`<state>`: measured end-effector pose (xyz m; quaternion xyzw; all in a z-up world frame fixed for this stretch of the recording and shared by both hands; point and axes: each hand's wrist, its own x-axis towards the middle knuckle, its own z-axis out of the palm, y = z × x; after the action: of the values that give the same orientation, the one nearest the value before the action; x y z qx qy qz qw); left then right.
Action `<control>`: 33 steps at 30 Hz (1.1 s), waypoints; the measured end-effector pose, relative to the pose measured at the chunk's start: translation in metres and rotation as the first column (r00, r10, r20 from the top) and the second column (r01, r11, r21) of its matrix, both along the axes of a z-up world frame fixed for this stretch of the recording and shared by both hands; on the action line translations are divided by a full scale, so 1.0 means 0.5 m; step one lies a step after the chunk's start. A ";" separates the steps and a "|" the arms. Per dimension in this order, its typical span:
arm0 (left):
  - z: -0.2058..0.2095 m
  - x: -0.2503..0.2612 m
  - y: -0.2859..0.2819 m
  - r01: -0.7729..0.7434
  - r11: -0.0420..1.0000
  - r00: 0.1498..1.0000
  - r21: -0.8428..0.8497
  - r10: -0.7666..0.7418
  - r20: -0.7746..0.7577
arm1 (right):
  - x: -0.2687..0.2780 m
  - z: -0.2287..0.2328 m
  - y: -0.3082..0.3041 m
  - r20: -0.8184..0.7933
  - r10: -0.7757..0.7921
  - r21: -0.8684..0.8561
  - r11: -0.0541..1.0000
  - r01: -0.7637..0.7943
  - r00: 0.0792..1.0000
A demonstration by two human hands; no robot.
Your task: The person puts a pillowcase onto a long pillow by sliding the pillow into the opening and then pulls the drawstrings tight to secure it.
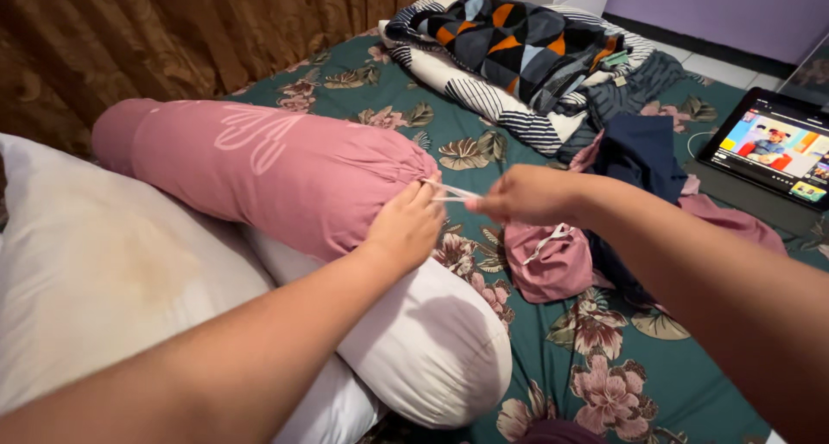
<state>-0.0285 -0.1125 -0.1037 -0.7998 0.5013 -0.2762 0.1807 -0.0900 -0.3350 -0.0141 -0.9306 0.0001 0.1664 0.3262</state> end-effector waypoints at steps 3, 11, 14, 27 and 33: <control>-0.010 0.023 0.034 0.052 0.999 0.995 0.013 -0.053 0.082 | 0.008 -0.001 -0.003 -0.094 -0.223 0.505 0.829 0.240 0.970; 0.054 0.008 0.142 0.162 0.953 0.983 -0.257 -0.133 0.128 | 0.061 0.039 0.011 -0.370 -0.470 0.809 0.261 0.526 0.801; 0.051 -0.012 0.123 -0.088 0.947 0.995 -0.310 0.095 0.007 | 0.071 0.068 0.032 -0.301 -0.359 0.868 0.281 0.410 0.884; 0.131 0.129 0.119 -0.492 0.842 0.861 -0.221 0.508 0.019 | -0.011 0.034 -0.037 0.007 -0.286 0.991 0.129 0.031 0.958; 0.135 0.114 0.103 -0.410 0.866 0.912 -0.285 0.397 -0.107 | 0.040 0.033 -0.068 -0.019 -0.323 0.991 0.117 0.060 0.946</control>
<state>0.0283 -0.0610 -0.0363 -0.9109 0.2790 -0.2873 0.0990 -0.0701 -0.3692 0.0024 -0.4933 -0.0210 -0.0128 0.8695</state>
